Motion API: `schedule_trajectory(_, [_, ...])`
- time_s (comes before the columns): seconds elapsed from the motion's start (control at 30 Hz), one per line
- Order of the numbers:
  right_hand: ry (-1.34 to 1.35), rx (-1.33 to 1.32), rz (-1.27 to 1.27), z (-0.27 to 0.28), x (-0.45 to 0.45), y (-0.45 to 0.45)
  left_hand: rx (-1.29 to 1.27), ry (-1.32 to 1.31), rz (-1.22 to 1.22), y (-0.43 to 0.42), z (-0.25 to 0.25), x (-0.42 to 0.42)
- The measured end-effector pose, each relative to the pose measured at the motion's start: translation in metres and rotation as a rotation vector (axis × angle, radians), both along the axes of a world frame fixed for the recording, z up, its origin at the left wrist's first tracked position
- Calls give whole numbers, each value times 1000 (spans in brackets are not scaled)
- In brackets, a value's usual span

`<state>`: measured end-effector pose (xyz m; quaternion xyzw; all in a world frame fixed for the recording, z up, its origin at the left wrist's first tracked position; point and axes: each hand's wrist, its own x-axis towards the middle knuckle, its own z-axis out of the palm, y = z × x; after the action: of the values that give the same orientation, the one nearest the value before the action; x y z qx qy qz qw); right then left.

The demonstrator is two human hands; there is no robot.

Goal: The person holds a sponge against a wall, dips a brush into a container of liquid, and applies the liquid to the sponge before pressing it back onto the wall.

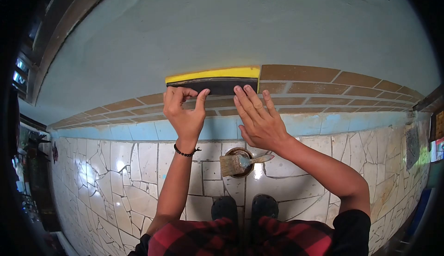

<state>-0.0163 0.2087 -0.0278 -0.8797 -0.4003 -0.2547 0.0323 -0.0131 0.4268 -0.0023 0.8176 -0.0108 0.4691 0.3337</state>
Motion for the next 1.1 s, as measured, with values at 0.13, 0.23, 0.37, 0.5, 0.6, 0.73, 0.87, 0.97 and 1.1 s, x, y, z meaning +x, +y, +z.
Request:
schedule_trajectory(0.13, [-71, -26, -52, -8, 12, 3, 1, 10, 20, -1, 1, 2])
schedule_trajectory(0.23, [-119, -31, -69, -17, 20, 4, 20, 4, 39, -1, -2, 4])
schedule_trajectory(0.37, [-163, -38, -85, -20, 25, 4, 42, -14, 61, -2, -5, 7])
schedule_trajectory(0.5, [-114, -24, -93, -15, 23, 5, 24, -1, 64, -3, -4, 7])
schedule_trajectory(0.6, [-107, -15, -95, -13, 22, 5, 33, 18, 63, -2, -3, 7])
schedule_trajectory(0.73, [-85, 8, -73, -12, 23, 4, 39, 14, 58, -2, -1, 6])
schedule_trajectory(0.87, [-50, -33, -89, -5, 18, 4, 38, -6, 54, -2, -3, 6])
schedule_trajectory(0.97, [28, 2, -82, 3, 8, 6, 34, -32, 35, 1, -4, 5])
schedule_trajectory(1.1, [4, 18, -61, 4, 3, 3, -3, 9, 5, 2, 0, 0])
